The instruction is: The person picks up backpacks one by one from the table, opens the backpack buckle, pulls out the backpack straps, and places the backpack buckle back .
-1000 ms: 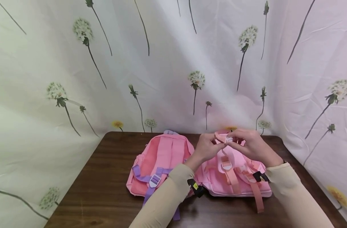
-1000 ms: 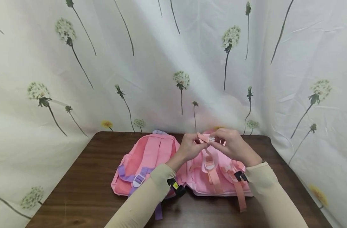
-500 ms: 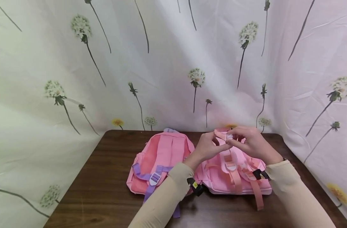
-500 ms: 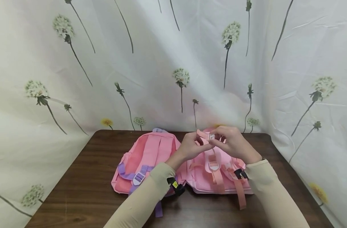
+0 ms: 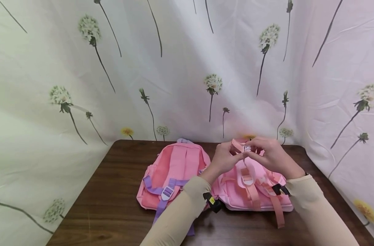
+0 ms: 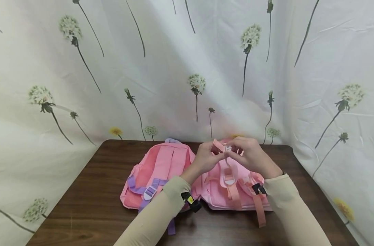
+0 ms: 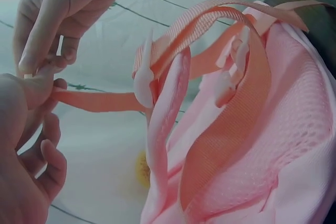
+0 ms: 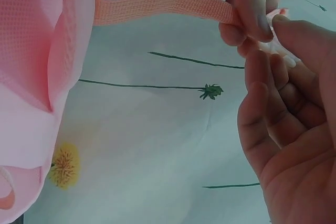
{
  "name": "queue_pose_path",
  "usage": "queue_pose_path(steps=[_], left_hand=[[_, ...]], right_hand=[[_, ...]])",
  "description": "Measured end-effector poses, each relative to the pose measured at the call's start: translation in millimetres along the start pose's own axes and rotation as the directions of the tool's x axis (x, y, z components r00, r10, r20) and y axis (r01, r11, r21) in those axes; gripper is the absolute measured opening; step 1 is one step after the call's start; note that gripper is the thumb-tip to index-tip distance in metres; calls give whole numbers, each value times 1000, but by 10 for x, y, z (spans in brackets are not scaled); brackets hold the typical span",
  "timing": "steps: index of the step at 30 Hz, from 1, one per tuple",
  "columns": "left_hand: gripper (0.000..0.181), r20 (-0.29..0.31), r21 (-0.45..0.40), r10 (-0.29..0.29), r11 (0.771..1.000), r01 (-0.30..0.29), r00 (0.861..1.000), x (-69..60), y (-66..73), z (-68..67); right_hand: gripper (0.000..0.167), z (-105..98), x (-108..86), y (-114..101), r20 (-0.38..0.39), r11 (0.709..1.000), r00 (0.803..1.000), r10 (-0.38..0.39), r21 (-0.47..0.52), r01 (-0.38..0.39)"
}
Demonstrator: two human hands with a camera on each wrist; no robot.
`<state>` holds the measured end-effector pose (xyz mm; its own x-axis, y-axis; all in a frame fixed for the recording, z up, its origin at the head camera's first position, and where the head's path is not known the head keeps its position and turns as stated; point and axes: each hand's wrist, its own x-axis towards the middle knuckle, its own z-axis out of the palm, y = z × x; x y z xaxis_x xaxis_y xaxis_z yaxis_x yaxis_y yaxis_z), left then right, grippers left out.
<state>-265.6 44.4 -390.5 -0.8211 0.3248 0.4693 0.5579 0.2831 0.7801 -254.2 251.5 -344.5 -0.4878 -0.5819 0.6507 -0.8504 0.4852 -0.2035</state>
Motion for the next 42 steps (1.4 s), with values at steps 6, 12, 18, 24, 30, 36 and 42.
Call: queue_pose_path(steps=[6, 12, 18, 24, 30, 36, 42], left_hand=[[24, 20, 8, -63, 998, 63, 998, -30, 9, 41], [20, 3, -24, -63, 998, 63, 998, -27, 5, 43], [18, -27, -37, -40, 999, 39, 999, 4, 22, -5], [12, -35, -31, -36, 999, 35, 999, 2, 12, -8], [11, -42, -41, -37, 999, 35, 998, 7, -12, -11], [11, -38, -84, -11, 996, 8, 999, 30, -19, -31], [11, -18, -83, -9, 997, 7, 1000, 11, -31, -42]], right_hand=[[34, 21, -74, -14, 2, 1000, 1000, 19, 3, -19], [34, 16, -73, -15, 2, 1000, 1000, 15, -1, -15], [34, 1, -23, -7, -1, 1000, 1000, 20, 16, -20], [32, 14, -19, 10, -4, 999, 1000, 25, 39, -25], [32, 26, -22, 31, -9, 998, 999, 34, 51, -34], [32, 13, -2, 40, -18, 998, 999, 32, 58, -31], [34, 14, -22, 39, -1, 995, 998, 57, 81, -57]])
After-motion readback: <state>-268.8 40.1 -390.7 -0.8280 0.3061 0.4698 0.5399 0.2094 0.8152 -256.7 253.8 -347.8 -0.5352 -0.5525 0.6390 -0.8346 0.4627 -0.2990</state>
